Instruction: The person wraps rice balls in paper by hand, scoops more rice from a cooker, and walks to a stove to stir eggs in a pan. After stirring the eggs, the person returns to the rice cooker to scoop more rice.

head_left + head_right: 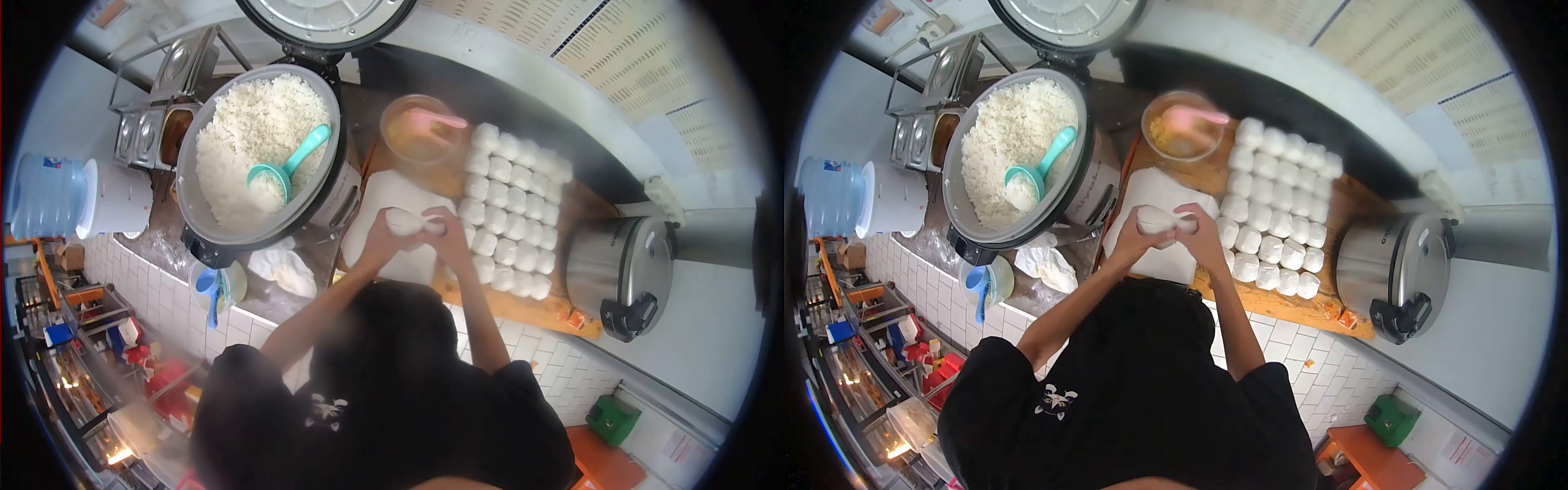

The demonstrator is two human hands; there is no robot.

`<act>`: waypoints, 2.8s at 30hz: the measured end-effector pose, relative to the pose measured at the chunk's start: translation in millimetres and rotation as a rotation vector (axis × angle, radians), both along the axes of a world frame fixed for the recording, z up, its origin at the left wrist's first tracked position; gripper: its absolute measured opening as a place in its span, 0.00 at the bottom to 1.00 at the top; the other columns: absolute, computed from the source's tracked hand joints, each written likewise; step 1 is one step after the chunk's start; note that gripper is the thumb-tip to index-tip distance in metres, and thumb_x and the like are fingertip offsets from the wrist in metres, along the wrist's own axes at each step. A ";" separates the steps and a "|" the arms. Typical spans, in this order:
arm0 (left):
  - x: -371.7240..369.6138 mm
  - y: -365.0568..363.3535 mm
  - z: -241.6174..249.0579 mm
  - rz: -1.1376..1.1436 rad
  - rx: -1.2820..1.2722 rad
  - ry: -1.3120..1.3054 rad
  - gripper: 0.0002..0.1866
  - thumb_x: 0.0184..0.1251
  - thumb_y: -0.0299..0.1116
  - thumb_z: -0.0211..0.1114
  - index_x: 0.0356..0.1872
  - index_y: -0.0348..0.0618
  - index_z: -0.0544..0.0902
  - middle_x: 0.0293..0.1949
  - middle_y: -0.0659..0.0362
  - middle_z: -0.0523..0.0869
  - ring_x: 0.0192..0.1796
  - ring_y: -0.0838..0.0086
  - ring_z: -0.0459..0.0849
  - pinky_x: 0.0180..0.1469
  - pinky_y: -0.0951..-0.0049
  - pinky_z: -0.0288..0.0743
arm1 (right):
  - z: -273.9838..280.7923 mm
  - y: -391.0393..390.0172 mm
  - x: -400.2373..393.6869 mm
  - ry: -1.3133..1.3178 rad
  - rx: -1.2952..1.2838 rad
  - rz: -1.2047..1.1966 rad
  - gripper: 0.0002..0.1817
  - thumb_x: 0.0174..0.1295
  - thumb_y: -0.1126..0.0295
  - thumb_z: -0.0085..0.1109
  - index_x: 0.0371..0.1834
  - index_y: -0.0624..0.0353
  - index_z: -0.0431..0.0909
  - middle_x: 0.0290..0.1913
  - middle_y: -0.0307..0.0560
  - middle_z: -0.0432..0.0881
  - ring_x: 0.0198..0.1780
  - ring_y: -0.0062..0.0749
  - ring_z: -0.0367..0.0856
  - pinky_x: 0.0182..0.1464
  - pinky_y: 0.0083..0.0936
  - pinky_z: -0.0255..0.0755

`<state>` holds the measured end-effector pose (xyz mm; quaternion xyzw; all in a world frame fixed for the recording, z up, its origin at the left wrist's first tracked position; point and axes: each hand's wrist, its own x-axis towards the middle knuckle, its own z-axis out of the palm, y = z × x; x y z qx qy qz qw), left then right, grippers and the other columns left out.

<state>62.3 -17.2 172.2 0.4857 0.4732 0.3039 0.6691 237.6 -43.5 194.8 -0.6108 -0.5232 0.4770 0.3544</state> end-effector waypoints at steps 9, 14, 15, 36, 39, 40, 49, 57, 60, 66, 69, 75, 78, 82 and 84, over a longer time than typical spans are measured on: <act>29.3 22.2 44.9 -0.182 0.311 -0.210 0.40 0.37 0.28 0.84 0.55 0.43 0.70 0.49 0.58 0.77 0.52 0.74 0.77 0.55 0.73 0.73 | 28.0 -4.3 -31.3 0.983 0.098 -0.484 0.28 0.66 0.51 0.60 0.62 0.59 0.72 0.46 0.40 0.79 0.50 0.24 0.80 0.55 0.23 0.74; 39.2 24.8 59.6 -0.407 0.369 -0.103 0.43 0.37 0.27 0.83 0.61 0.44 0.71 0.53 0.59 0.78 0.57 0.73 0.76 0.60 0.71 0.70 | 3.1 -6.1 -18.8 1.425 -0.131 -0.341 0.37 0.66 0.47 0.58 0.72 0.53 0.60 0.60 0.39 0.73 0.58 0.25 0.76 0.57 0.24 0.73; 42.9 25.5 63.9 -0.422 0.374 -0.099 0.43 0.37 0.27 0.83 0.61 0.44 0.71 0.53 0.59 0.78 0.57 0.73 0.76 0.60 0.71 0.70 | 2.4 -10.6 -16.3 0.993 0.004 -0.229 0.36 0.68 0.47 0.54 0.72 0.54 0.58 0.62 0.40 0.71 0.61 0.26 0.73 0.60 0.25 0.71; 213.2 124.0 -128.6 -0.102 -0.542 -0.575 0.17 0.74 0.48 0.53 0.49 0.46 0.75 0.44 0.61 0.81 0.45 0.75 0.79 0.51 0.73 0.71 | -100.3 63.9 131.2 0.036 0.125 -0.693 0.37 0.55 0.62 0.72 0.65 0.65 0.68 0.58 0.54 0.76 0.57 0.38 0.76 0.56 0.29 0.71; 239.9 144.9 -131.5 -0.088 -0.325 -0.402 0.16 0.71 0.40 0.57 0.54 0.42 0.75 0.43 0.60 0.82 0.44 0.77 0.78 0.49 0.74 0.71 | -116.5 99.3 163.4 0.067 0.060 -0.752 0.37 0.54 0.59 0.73 0.63 0.67 0.68 0.49 0.60 0.82 0.53 0.46 0.81 0.54 0.34 0.73; 250.8 151.5 -126.0 -0.015 -0.203 -0.200 0.18 0.70 0.38 0.59 0.56 0.42 0.75 0.42 0.59 0.82 0.45 0.77 0.79 0.50 0.74 0.71 | -123.4 110.4 169.1 0.066 0.053 -0.750 0.37 0.54 0.59 0.73 0.63 0.67 0.68 0.49 0.60 0.82 0.53 0.46 0.81 0.54 0.34 0.73; 254.9 177.4 -177.1 0.141 0.139 0.223 0.20 0.61 0.40 0.71 0.47 0.36 0.81 0.37 0.57 0.86 0.38 0.74 0.83 0.43 0.72 0.76 | -174.7 143.1 190.4 -0.538 0.167 -0.645 0.23 0.58 0.51 0.65 0.42 0.63 0.84 0.43 0.58 0.83 0.48 0.54 0.79 0.49 0.44 0.73; 249.5 148.3 -174.7 0.347 0.649 0.186 0.14 0.70 0.37 0.60 0.48 0.36 0.79 0.39 0.57 0.84 0.41 0.72 0.79 0.44 0.66 0.74 | -72.1 176.1 161.3 -0.457 0.566 -0.595 0.18 0.62 0.61 0.65 0.50 0.61 0.80 0.41 0.50 0.82 0.40 0.37 0.78 0.45 0.32 0.72; 197.5 95.3 -144.8 0.070 0.250 0.054 0.17 0.73 0.38 0.57 0.53 0.36 0.78 0.44 0.55 0.83 0.48 0.70 0.80 0.52 0.66 0.74 | 92.9 176.3 52.1 -0.128 0.680 -0.136 0.06 0.63 0.69 0.62 0.34 0.60 0.81 0.36 0.46 0.83 0.37 0.40 0.79 0.42 0.30 0.72; 73.3 14.5 -86.2 -0.606 0.152 0.040 0.20 0.73 0.47 0.59 0.51 0.40 0.80 0.46 0.56 0.85 0.50 0.71 0.81 0.55 0.69 0.74 | 151.4 208.2 -146.2 -0.554 0.776 0.800 0.14 0.62 0.58 0.61 0.36 0.60 0.83 0.38 0.52 0.84 0.41 0.47 0.81 0.45 0.38 0.73; 20.9 -2.4 -73.1 -0.480 0.222 0.096 0.19 0.72 0.46 0.59 0.51 0.40 0.80 0.44 0.56 0.85 0.48 0.72 0.81 0.54 0.70 0.74 | 132.8 225.5 -199.6 -1.000 0.403 1.153 0.22 0.62 0.51 0.60 0.43 0.62 0.83 0.41 0.55 0.84 0.45 0.50 0.81 0.48 0.41 0.73; -37.6 -11.2 -71.4 -0.152 0.260 0.123 0.13 0.69 0.43 0.63 0.43 0.45 0.83 0.45 0.57 0.85 0.48 0.67 0.83 0.54 0.67 0.75 | 151.0 219.4 -173.7 -0.565 0.388 1.183 0.21 0.63 0.54 0.60 0.35 0.65 0.81 0.28 0.54 0.83 0.31 0.42 0.82 0.37 0.38 0.74; -50.3 -12.6 -131.9 -0.181 0.547 0.576 0.23 0.62 0.48 0.66 0.53 0.47 0.77 0.58 0.52 0.78 0.65 0.57 0.72 0.64 0.51 0.64 | 187.7 175.3 -125.0 -0.408 0.079 1.038 0.16 0.65 0.60 0.60 0.36 0.66 0.79 0.26 0.49 0.80 0.25 0.30 0.79 0.29 0.30 0.74; -67.5 -8.8 -165.9 -0.515 0.683 1.076 0.52 0.55 0.65 0.64 0.74 0.41 0.57 0.76 0.42 0.51 0.77 0.48 0.49 0.76 0.52 0.43 | 116.9 107.4 -36.7 0.108 -0.273 0.756 0.10 0.68 0.66 0.57 0.42 0.63 0.75 0.29 0.44 0.80 0.23 0.22 0.76 0.25 0.20 0.73; -77.3 -17.5 -178.7 -0.539 0.710 1.073 0.56 0.52 0.66 0.66 0.74 0.39 0.55 0.76 0.40 0.49 0.78 0.47 0.46 0.77 0.53 0.41 | 73.5 59.6 -10.8 0.185 -0.457 0.482 0.12 0.68 0.67 0.58 0.48 0.61 0.73 0.31 0.42 0.80 0.27 0.20 0.77 0.25 0.19 0.74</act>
